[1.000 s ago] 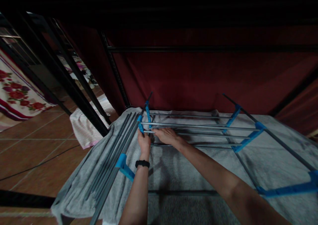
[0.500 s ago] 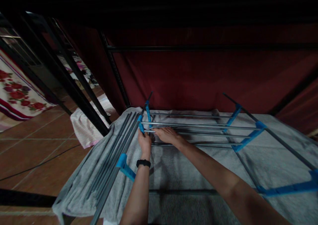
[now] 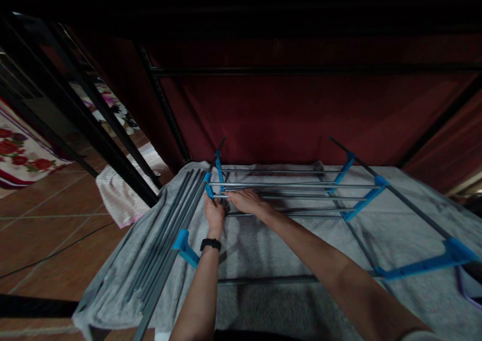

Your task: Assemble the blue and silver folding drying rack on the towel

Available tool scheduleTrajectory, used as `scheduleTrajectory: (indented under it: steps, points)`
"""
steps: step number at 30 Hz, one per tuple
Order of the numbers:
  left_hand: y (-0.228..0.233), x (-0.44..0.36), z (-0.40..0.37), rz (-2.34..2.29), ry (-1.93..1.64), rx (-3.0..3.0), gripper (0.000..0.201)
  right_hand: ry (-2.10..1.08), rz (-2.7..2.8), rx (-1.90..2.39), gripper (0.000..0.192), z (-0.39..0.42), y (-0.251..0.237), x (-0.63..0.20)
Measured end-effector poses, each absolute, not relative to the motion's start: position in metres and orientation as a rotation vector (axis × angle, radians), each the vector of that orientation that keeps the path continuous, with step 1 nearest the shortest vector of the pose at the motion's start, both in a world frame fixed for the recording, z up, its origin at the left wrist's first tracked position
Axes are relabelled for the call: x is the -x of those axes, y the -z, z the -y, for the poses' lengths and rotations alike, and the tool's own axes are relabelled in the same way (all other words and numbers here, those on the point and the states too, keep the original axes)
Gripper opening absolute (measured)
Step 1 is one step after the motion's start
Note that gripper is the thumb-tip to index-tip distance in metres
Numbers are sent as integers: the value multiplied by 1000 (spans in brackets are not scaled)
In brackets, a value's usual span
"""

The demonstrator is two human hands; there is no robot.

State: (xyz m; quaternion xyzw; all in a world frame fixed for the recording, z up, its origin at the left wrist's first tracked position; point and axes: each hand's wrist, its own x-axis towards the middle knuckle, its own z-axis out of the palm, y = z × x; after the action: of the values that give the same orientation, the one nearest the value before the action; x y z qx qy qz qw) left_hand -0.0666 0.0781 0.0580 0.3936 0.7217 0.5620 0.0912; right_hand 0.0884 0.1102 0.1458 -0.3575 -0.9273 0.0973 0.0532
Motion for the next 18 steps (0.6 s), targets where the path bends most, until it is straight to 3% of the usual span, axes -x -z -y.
scheduleTrajectory:
  steps: [5, 9, 14, 18]
  points:
    - [-55, 67, -72, -1952, -1856, -1089, 58, -94, 2628, 877, 45, -86, -135, -109]
    - [-26, 71, -61, -2046, -1886, -936, 70, -122, 2484, 884, 44, -62, -96, -156]
    - [7, 69, -49, -2075, -1703, -888, 61, -167, 2445, 1209, 47, -55, -42, -210]
    - [15, 67, -47, -1968, -1671, -934, 49, -173, 2547, 1252, 44, -66, -33, -213]
